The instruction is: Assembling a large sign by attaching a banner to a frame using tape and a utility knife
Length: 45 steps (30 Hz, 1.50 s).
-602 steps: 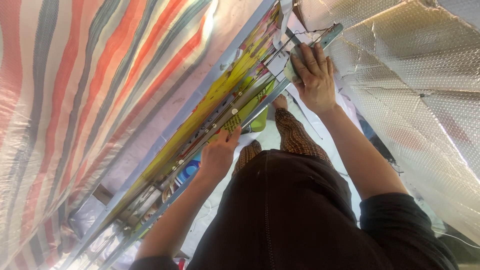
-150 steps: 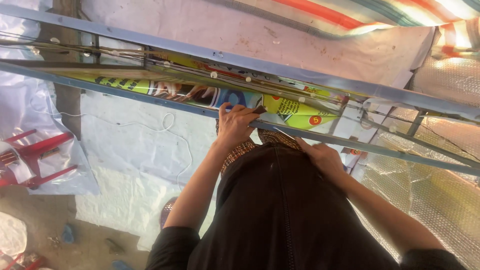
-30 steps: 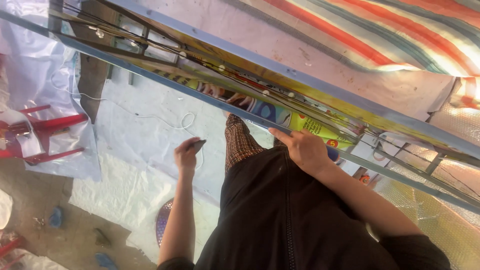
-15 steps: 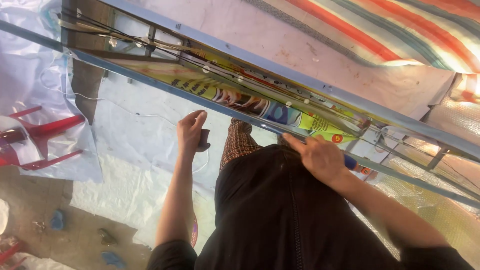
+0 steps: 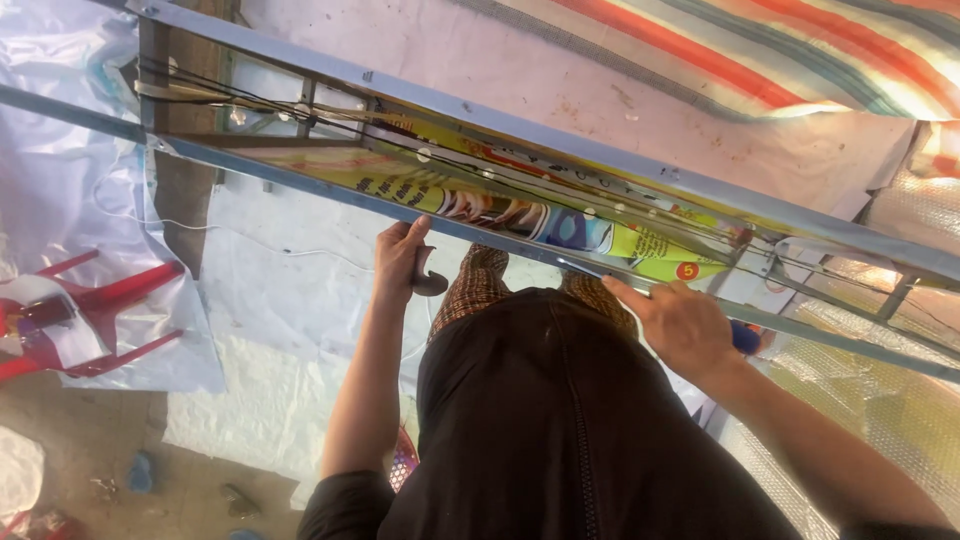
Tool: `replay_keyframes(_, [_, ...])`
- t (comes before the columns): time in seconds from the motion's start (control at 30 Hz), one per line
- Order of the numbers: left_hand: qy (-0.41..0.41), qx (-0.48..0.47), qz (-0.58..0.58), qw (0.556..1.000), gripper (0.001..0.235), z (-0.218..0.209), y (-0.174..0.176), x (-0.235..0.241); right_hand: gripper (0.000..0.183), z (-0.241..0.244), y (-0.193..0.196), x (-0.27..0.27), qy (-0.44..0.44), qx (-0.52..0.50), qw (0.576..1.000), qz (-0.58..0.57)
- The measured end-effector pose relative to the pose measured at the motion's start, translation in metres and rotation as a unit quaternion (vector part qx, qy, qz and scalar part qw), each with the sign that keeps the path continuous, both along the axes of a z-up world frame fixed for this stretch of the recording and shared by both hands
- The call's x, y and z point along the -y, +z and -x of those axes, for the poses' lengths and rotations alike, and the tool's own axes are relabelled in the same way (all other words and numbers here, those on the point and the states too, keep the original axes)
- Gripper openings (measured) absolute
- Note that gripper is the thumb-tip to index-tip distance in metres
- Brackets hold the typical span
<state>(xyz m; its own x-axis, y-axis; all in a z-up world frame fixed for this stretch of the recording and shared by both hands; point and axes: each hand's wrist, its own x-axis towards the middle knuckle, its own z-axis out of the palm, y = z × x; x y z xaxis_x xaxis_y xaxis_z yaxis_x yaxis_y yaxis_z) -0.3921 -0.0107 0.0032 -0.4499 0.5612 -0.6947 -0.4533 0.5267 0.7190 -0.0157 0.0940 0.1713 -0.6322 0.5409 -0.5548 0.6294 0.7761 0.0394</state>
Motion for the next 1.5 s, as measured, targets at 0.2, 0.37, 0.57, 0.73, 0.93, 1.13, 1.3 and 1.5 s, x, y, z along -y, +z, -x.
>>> replay_keyframes(0.2, [0.001, 0.008, 0.009, 1.0, 0.043, 0.0, 0.006, 0.001, 0.069, 0.024, 0.013, -0.004, -0.017, -0.031, 0.998, 0.057])
replay_keyframes(0.37, [-0.022, -0.008, 0.016, 1.0, 0.046, 0.002, 0.004, -0.003, 0.072, 0.018, 0.017, 0.004, -0.052, 0.011, 0.996, 0.074])
replay_keyframes(0.57, [-0.032, -0.023, 0.02, 0.999, 0.046, 0.001, 0.007, -0.001, 0.068, 0.001, 0.019, 0.01, -0.052, 0.038, 0.998, 0.027])
replay_keyframes(0.73, [-0.013, -0.007, 0.013, 1.0, 0.044, -0.001, 0.015, -0.002, 0.071, 0.037, 0.019, 0.01, -0.055, 0.006, 0.997, 0.052])
replay_keyframes(0.93, [0.001, 0.003, 0.006, 1.0, 0.043, 0.001, 0.003, 0.0, 0.068, 0.025, 0.021, 0.008, -0.063, -0.003, 0.996, 0.067])
replay_keyframes(1.13, [-0.173, -0.141, 0.085, 0.971, 0.029, 0.004, 0.039, 0.002, 0.064, 0.037, 0.036, -0.001, -0.095, -0.055, 0.991, 0.082])
replay_keyframes(1.3, [-0.374, -0.442, -0.008, 0.815, 0.016, -0.029, 0.079, 0.002, 0.066, 0.015, 0.034, 0.004, -0.107, -0.037, 0.992, 0.052])
replay_keyframes(1.5, [-0.494, -0.501, -0.143, 0.697, 0.03, -0.068, 0.092, -0.039, 0.068, 0.023, 0.02, 0.011, -0.073, -0.027, 0.995, 0.06])
